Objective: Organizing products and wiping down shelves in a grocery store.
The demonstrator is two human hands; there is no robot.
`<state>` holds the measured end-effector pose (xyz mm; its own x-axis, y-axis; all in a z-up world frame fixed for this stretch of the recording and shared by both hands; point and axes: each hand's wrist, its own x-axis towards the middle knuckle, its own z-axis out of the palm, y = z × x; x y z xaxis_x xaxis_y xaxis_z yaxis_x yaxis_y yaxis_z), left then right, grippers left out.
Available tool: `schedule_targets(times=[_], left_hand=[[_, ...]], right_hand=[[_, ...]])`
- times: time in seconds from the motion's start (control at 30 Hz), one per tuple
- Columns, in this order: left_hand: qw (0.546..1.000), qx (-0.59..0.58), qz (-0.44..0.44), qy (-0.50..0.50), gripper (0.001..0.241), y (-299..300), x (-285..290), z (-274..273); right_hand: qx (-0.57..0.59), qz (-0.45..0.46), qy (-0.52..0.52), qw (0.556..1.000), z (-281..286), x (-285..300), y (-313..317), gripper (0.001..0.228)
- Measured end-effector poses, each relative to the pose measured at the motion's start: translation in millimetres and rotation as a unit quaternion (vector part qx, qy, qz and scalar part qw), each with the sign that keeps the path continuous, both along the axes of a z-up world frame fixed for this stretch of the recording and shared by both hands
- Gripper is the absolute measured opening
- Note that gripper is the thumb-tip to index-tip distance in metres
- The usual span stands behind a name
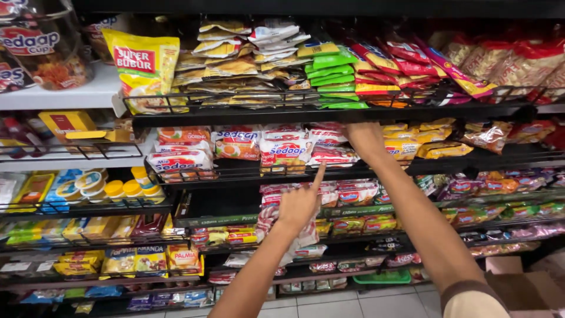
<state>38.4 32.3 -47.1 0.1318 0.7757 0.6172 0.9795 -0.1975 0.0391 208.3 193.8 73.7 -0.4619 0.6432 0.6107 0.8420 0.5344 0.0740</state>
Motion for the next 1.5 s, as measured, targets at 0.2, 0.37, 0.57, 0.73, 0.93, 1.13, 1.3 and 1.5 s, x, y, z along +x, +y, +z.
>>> schedule_targets(times=[0.2, 0.37, 0.57, 0.73, 0.93, 1.13, 1.3, 1.5], left_hand=[[0.999, -0.023, -0.028, -0.022, 0.088, -9.6, 6.3, 2.3], [0.999, 0.001, -0.018, -0.026, 0.078, 3.2, 2.8, -1.6], [0.996, -0.049, -0.052, -0.057, 0.072, 15.1, 1.8, 8.9], [0.978, -0.205, -0.015, -0.034, 0.094, 1.7, 12.6, 46.8], [0.961, -0.252, -0.007, -0.114, 0.110, 39.8, 33.6, 2.1], [0.973, -0.211, 0.011, -0.094, 0.096, 29.5, 33.9, 12.3], [0.973, -0.205, -0.019, -0.105, 0.103, 2.9, 29.5, 34.0], [0.986, -0.136, -0.024, -0.097, 0.072, 5.3, 20.2, 28.1]], right_hand=[[0.153, 0.053, -0.021, 0.987, -13.6, 32.9, -44.4, 0.035], [0.172, 0.139, 0.049, 0.974, -1.1, 56.5, -90.6, 0.049], [0.080, 0.152, 0.156, 0.973, 13.0, 83.4, -114.9, 0.044], [0.013, 0.156, 0.202, 0.967, 19.6, 93.6, -121.3, 0.038], [0.011, 0.216, 0.117, 0.969, 25.9, 75.4, -115.2, 0.040], [-0.043, 0.190, 0.038, 0.980, 34.9, 55.7, -91.1, 0.037], [0.071, 0.131, 0.008, 0.989, 31.7, 46.3, -85.9, 0.038], [0.093, 0.104, 0.017, 0.990, 11.6, 44.3, -82.3, 0.036]])
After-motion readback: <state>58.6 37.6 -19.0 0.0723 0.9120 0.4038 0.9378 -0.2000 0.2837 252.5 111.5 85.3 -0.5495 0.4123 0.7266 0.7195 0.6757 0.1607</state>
